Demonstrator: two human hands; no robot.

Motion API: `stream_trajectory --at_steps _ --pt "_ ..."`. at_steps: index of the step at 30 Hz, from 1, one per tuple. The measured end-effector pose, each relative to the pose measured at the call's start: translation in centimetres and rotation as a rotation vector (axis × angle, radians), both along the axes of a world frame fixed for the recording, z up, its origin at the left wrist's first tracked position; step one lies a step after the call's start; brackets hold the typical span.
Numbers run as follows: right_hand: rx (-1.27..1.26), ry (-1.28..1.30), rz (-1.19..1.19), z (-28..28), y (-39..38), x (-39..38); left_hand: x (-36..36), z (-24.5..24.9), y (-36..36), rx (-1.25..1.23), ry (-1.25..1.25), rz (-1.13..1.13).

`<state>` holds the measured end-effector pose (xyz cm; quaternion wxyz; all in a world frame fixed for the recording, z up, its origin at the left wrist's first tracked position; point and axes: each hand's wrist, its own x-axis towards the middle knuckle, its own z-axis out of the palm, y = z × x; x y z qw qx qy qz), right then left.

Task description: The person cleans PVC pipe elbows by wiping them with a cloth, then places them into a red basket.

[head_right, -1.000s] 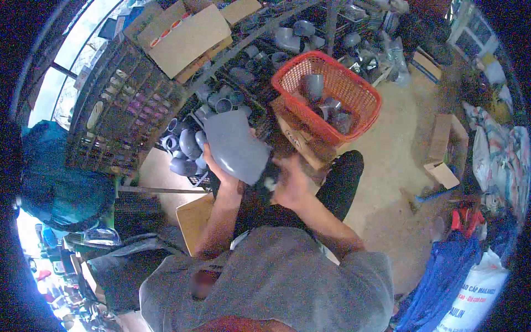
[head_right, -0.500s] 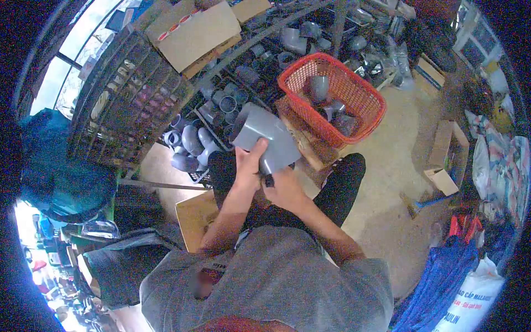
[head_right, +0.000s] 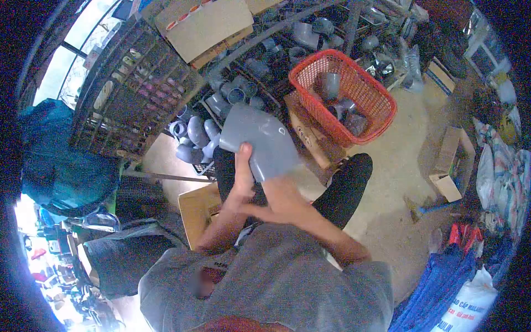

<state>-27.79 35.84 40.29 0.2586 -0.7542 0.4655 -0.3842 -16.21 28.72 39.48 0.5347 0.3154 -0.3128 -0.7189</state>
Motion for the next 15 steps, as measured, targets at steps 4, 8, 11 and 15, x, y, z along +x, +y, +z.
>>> stream_trajectory --at_steps 4,8,11,15 --pt "-0.279 0.396 0.004 0.1 -2.1 -2.9 -1.7 3.0 0.2 -0.005 0.018 0.197" --pt "-0.379 0.407 0.087 2.0 -2.9 -4.2 -1.9 4.8 0.8 -0.001 0.098 0.242" --pt "-0.262 0.169 0.18 3.0 -3.0 -3.4 -1.3 4.2 0.8 -0.078 0.036 0.263" --pt "0.644 -0.784 0.32 -1.2 -1.9 -1.4 1.4 -0.6 0.5 -0.078 -0.107 0.297"
